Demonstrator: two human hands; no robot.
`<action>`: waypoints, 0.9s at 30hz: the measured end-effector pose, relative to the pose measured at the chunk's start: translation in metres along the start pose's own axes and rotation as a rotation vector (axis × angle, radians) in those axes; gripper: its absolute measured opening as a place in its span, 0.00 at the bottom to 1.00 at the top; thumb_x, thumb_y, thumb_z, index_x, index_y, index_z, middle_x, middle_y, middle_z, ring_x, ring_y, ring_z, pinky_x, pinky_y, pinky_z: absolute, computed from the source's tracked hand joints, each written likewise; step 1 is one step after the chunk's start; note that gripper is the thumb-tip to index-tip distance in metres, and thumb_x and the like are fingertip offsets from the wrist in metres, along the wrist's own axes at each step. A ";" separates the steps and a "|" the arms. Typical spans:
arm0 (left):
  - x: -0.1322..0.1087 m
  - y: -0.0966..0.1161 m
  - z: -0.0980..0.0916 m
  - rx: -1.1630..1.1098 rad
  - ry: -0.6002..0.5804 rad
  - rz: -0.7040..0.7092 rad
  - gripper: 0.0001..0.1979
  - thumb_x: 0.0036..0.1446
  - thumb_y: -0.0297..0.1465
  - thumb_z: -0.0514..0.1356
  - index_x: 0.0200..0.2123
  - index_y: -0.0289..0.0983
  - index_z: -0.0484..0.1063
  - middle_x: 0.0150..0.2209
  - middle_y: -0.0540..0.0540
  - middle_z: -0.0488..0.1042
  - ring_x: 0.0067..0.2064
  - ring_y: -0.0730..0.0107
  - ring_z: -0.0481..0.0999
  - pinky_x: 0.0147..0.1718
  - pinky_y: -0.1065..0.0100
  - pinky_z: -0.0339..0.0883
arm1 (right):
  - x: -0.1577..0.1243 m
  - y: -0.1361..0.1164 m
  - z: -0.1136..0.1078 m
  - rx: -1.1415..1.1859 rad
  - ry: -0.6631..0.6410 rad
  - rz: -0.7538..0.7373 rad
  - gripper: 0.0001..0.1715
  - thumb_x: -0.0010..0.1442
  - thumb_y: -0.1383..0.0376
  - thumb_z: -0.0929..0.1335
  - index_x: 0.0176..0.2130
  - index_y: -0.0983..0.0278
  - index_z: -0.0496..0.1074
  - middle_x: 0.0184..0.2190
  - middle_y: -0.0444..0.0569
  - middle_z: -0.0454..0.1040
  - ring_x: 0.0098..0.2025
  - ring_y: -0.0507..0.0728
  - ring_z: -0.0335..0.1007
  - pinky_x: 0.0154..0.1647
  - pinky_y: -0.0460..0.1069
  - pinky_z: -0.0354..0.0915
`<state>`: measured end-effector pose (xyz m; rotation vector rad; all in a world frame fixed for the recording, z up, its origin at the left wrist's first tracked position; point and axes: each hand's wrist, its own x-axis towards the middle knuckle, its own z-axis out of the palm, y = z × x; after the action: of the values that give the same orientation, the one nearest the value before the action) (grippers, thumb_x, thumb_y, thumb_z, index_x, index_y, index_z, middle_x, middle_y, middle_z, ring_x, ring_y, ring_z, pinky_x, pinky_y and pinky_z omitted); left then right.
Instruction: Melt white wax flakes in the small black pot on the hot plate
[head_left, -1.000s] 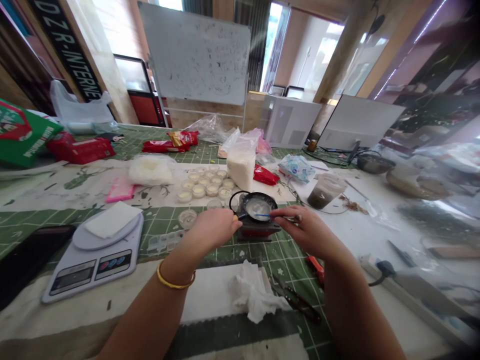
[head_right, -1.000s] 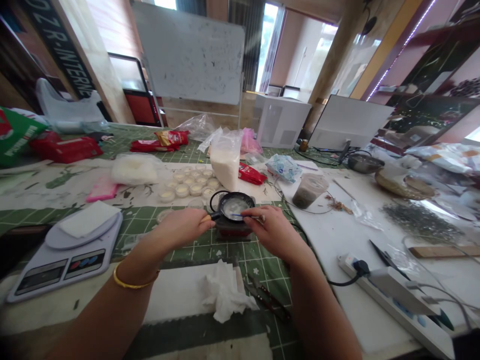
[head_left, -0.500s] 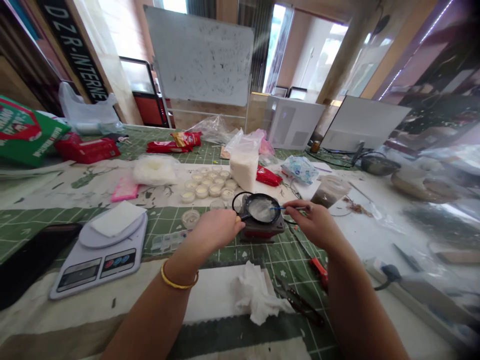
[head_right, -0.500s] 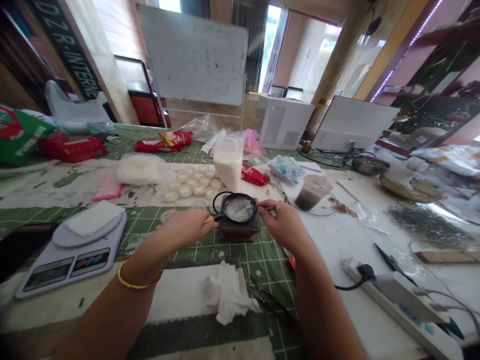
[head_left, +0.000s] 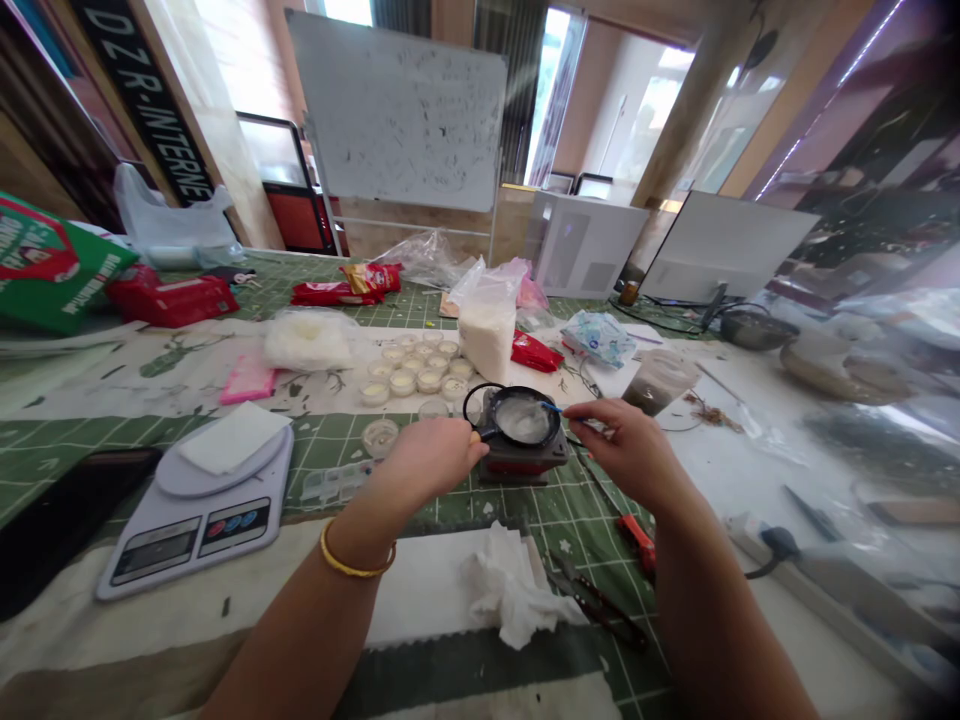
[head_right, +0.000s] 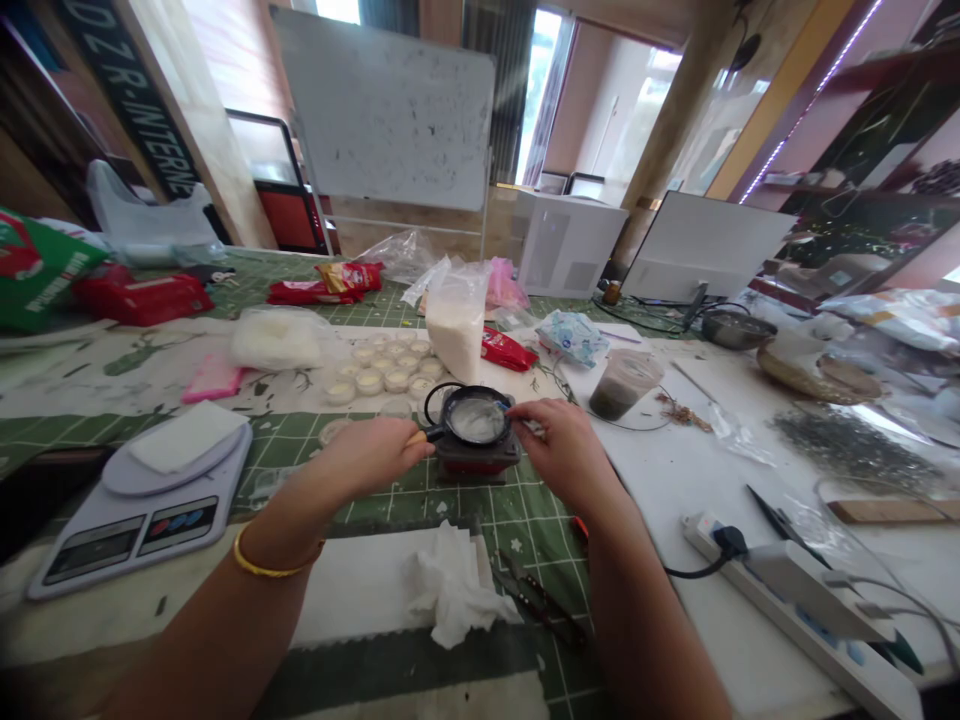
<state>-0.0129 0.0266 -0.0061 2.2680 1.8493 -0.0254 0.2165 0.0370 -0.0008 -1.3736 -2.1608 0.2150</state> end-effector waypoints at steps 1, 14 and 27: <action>0.000 0.000 0.000 0.001 0.000 -0.003 0.19 0.58 0.42 0.46 0.30 0.38 0.72 0.34 0.42 0.75 0.35 0.56 0.74 0.30 0.62 0.64 | -0.002 -0.003 0.000 -0.066 -0.041 -0.044 0.12 0.57 0.64 0.64 0.39 0.60 0.74 0.35 0.49 0.76 0.40 0.59 0.70 0.44 0.55 0.61; 0.002 0.000 0.003 0.013 0.001 -0.011 0.20 0.58 0.43 0.46 0.32 0.38 0.72 0.34 0.41 0.75 0.36 0.55 0.74 0.31 0.62 0.65 | -0.012 -0.012 -0.002 -0.134 -0.344 -0.245 0.19 0.59 0.69 0.61 0.48 0.59 0.71 0.42 0.48 0.76 0.44 0.57 0.68 0.48 0.55 0.60; 0.002 0.000 0.002 0.010 -0.015 -0.023 0.19 0.58 0.43 0.46 0.32 0.38 0.72 0.35 0.41 0.75 0.36 0.56 0.74 0.32 0.61 0.65 | -0.012 -0.014 -0.007 -0.136 -0.415 -0.203 0.19 0.57 0.69 0.63 0.47 0.57 0.72 0.42 0.47 0.76 0.45 0.58 0.67 0.49 0.56 0.58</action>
<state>-0.0119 0.0281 -0.0078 2.2471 1.8717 -0.0561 0.2131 0.0186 0.0063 -1.2534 -2.6848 0.3007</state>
